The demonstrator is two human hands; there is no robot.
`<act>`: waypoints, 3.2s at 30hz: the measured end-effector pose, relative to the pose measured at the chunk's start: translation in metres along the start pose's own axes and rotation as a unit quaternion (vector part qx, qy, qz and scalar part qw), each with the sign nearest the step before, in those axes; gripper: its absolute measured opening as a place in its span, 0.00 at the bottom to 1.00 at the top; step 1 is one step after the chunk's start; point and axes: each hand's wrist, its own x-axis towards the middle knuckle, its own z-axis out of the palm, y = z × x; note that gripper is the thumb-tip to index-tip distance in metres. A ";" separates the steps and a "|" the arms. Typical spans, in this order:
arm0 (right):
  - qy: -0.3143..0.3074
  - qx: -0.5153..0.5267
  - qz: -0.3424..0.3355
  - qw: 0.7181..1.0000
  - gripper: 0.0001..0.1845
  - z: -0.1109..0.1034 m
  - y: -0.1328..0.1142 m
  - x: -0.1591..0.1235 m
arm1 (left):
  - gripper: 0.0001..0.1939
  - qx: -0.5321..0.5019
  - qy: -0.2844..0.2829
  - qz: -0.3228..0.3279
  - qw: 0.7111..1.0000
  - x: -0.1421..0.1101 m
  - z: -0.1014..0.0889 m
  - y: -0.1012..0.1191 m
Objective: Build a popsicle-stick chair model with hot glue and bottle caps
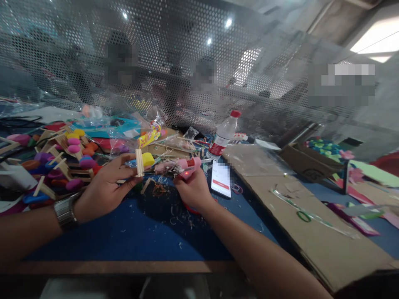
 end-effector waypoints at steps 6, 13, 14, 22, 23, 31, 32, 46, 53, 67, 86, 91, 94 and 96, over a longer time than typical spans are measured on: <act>0.004 0.008 -0.009 1.000 0.10 0.000 0.000 0.000 | 0.09 -0.006 0.008 0.013 1.000 0.001 0.000 -0.001; 0.014 -0.003 -0.005 1.000 0.09 0.000 -0.001 0.001 | 0.08 -0.002 0.005 0.008 1.000 0.001 0.000 0.000; 0.016 -0.003 -0.005 1.000 0.09 0.000 -0.001 0.001 | 0.08 0.000 0.005 0.008 1.000 0.001 0.000 0.000; 0.002 0.010 -0.011 1.000 0.12 0.000 0.000 0.001 | 0.08 0.000 0.012 0.011 1.000 0.001 0.000 0.001; -0.001 0.008 -0.012 1.000 0.12 0.000 0.000 0.001 | 0.08 0.000 0.011 0.012 1.000 0.001 0.000 0.001; 0.011 -0.001 -0.015 1.000 0.08 0.001 -0.004 -0.001 | 0.11 0.003 0.009 0.012 1.000 0.001 0.000 0.000; 0.008 -0.005 -0.012 1.000 0.09 0.001 -0.004 -0.002 | 0.11 0.004 0.007 0.011 1.000 0.001 0.000 0.001; -0.007 0.005 -0.010 1.000 0.09 0.003 -0.001 -0.004 | 0.12 0.017 -0.004 -0.002 1.000 0.000 0.000 0.002; 0.005 -0.006 -0.002 1.000 0.08 0.003 0.000 -0.003 | 0.11 -0.001 0.009 0.008 1.000 0.000 0.000 0.001; 0.005 0.014 0.003 1.000 0.11 -0.001 0.001 0.000 | 0.10 -0.008 0.015 0.012 1.000 0.002 -0.001 0.002; 0.009 0.010 0.014 1.000 0.07 0.002 0.000 -0.003 | 0.11 -0.003 0.017 0.015 1.000 0.002 -0.001 0.003; 0.012 0.030 0.021 0.999 0.07 0.002 -0.001 -0.001 | 0.10 -0.008 0.017 0.015 1.000 0.002 -0.001 0.002; 0.016 0.024 0.020 0.999 0.07 0.002 -0.002 0.000 | 0.10 -0.006 0.013 0.015 1.000 0.002 -0.002 0.002; 0.019 0.019 0.018 0.999 0.07 0.002 -0.003 0.000 | 0.09 -0.008 0.014 0.017 1.000 0.002 -0.001 0.002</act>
